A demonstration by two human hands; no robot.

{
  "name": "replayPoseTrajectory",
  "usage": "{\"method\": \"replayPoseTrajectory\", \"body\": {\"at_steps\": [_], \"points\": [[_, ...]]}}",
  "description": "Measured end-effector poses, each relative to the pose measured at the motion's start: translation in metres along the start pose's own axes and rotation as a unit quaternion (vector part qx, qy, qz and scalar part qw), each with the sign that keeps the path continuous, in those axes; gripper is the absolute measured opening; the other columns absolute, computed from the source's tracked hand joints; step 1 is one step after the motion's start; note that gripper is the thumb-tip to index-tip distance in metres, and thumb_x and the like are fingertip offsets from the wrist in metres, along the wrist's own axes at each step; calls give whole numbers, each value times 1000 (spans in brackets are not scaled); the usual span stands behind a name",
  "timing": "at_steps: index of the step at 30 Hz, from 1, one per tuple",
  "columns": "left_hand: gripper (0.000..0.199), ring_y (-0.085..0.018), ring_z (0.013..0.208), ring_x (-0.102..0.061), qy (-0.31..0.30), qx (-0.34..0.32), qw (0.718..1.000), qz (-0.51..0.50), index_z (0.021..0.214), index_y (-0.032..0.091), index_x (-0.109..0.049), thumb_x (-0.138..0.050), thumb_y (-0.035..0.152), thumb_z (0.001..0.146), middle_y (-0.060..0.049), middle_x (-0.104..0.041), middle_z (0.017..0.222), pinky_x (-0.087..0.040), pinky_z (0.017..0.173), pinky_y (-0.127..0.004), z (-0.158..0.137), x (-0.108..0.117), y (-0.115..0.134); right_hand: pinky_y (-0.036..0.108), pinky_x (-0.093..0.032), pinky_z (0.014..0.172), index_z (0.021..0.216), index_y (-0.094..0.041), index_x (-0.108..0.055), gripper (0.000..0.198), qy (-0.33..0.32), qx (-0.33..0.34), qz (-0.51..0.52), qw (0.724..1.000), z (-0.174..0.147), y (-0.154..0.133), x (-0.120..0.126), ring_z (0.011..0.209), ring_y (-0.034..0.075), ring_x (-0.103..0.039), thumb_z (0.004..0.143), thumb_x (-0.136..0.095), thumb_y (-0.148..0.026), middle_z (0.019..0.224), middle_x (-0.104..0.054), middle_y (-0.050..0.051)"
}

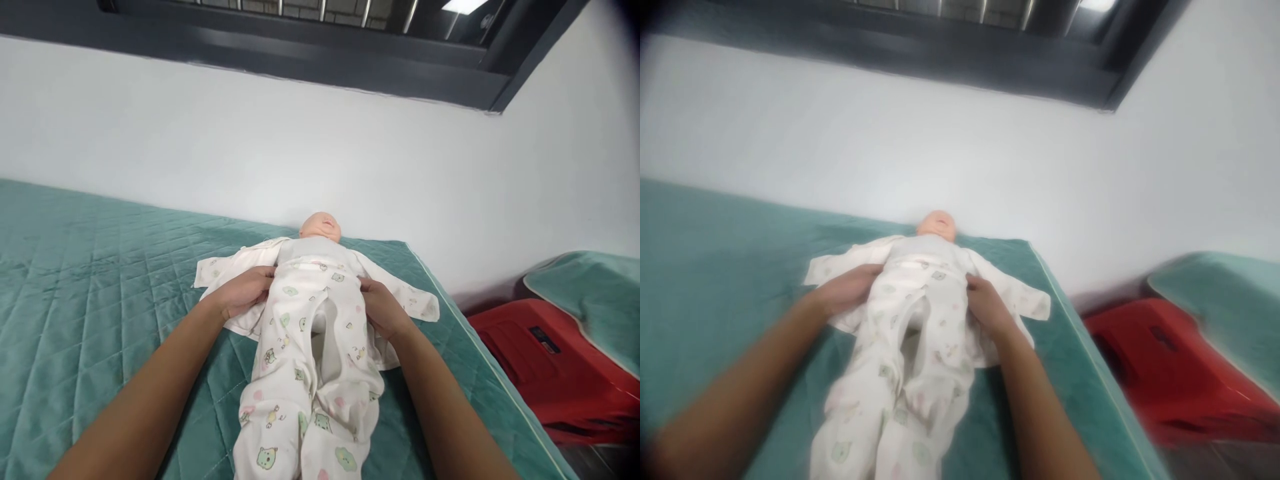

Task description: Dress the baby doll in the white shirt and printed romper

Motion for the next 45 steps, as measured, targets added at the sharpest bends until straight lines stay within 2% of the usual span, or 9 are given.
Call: {"method": "replayPoseTrajectory", "body": {"at_steps": [8,15,19,23,27,30,33,38,45], "points": [[35,-25,84,-65,17,5,998,59,96,14,-72,-66,37,71,-8,-74,87,-50,75,-33,1,8,-2,35,-50,73,85,-21,-74,24,29,14,-79,996,1,-2,5,85,27,-65,65,-61,-20,79,-74,2],[17,-18,72,-59,70,-48,989,122,78,17,-65,-60,33,73,-2,-65,73,-46,63,-27,1,19,-1,35,-46,77,85,-22,-66,15,143,46,-232,961,-4,-20,12,81,22,-62,74,-57,-24,82,-71,2],[13,-14,65,-52,120,-89,981,123,72,19,-56,-58,31,76,1,-57,70,-43,60,-25,5,25,-3,34,-45,77,83,-23,-63,11,182,96,-237,949,-11,-32,6,78,19,-61,81,-56,-32,83,-69,1],[14,-13,67,-51,116,-91,983,109,80,20,-57,-58,33,79,2,-57,75,-41,60,-24,8,25,-6,32,-44,77,86,-23,-64,13,150,136,-145,968,-14,-38,-3,78,17,-60,84,-59,-34,87,-67,1],[31,-14,68,-50,88,-68,987,113,85,20,-58,-52,51,87,1,-57,78,-40,62,-26,8,22,-7,30,-43,76,88,-23,-63,16,100,142,-81,982,-15,-38,-8,79,16,-57,85,-61,-39,91,-64,0],[35,-16,76,-53,131,-112,967,188,84,20,-58,-47,52,91,0,-59,83,-41,69,-29,7,21,-4,29,-42,75,92,-23,-62,18,73,141,-67,985,-13,-36,-7,80,15,-55,85,-63,-40,94,-62,0],[28,-18,87,-56,165,-193,934,252,84,20,-61,-50,45,92,-1,-62,88,-41,79,-31,6,17,2,29,-42,74,93,-23,-59,21,49,149,-68,985,-11,-35,-6,79,15,-54,84,-64,-41,97,-59,1],[14,-19,96,-57,141,-308,907,252,86,21,-64,-57,32,89,-3,-61,97,-42,89,-31,1,9,10,30,-42,73,87,-23,-55,20,13,187,-106,976,-5,-37,-5,79,16,-49,86,-62,-42,96,-53,2],[16,-19,94,-57,112,-292,909,275,85,22,-67,-62,37,86,-3,-62,99,-44,84,-30,1,8,13,32,-41,78,78,-23,-53,21,-56,229,-176,956,1,-41,-1,86,18,-47,88,-60,-40,95,-50,2]]}}
Point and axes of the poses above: each hand's wrist, its own z-axis towards the middle knuckle, its own x-axis out of the back of the hand, y = z × x, the point moved 3 cm from there along z, towards the middle knuckle
